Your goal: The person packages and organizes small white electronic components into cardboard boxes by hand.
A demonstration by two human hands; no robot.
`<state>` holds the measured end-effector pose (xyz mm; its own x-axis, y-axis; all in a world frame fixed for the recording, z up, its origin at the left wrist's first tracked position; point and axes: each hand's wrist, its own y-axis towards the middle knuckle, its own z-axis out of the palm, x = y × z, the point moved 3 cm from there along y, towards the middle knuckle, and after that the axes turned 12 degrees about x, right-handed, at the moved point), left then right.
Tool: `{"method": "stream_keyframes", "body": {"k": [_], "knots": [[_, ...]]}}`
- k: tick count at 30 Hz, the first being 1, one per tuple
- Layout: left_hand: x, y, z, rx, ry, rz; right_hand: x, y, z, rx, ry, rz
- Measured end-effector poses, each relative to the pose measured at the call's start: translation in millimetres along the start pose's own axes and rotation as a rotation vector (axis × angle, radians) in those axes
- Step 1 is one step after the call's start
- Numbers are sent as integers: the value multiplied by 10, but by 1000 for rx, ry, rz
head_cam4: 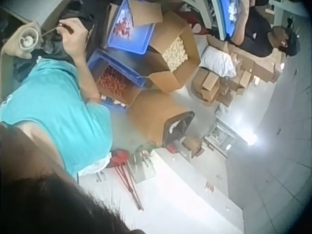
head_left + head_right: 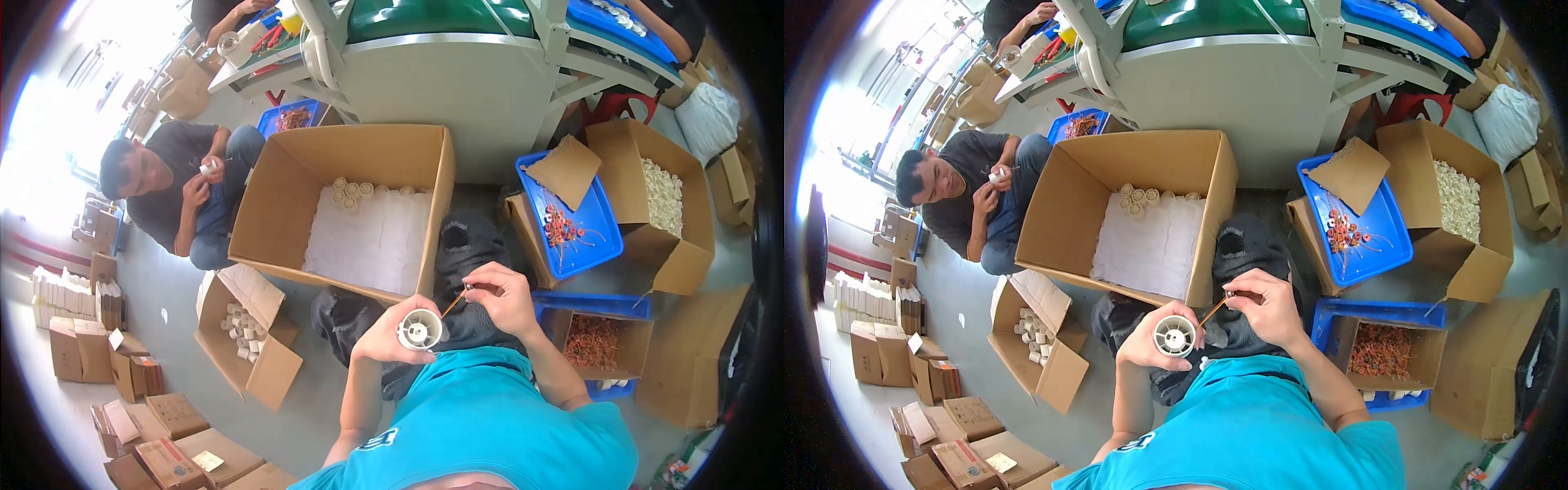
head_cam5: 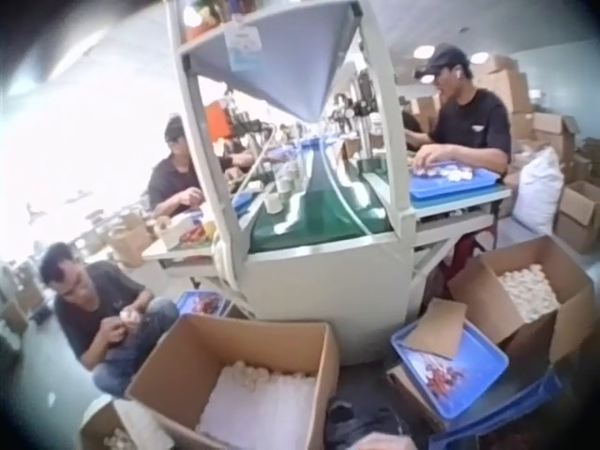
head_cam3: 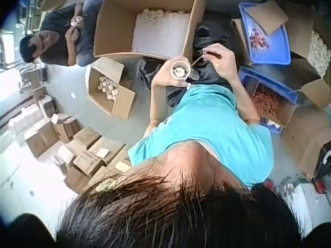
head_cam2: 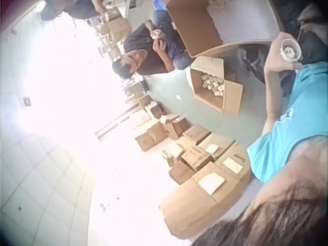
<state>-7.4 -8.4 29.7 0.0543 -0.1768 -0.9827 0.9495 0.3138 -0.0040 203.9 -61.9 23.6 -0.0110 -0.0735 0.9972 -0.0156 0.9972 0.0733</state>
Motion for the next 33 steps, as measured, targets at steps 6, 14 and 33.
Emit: {"method": "stream_keyframes", "body": {"k": [6, 14, 33], "knots": [[70, 78, -156, -626, 552, 91, 65, 46, -154, -203, -160, -111], [74, 200, -81, -813, 703, 252, 616, 65, -7, -77, -111, -212], [27, 258, -4, -745, 895, 258, 489, 80, 259, -41, -470, -246]]}}
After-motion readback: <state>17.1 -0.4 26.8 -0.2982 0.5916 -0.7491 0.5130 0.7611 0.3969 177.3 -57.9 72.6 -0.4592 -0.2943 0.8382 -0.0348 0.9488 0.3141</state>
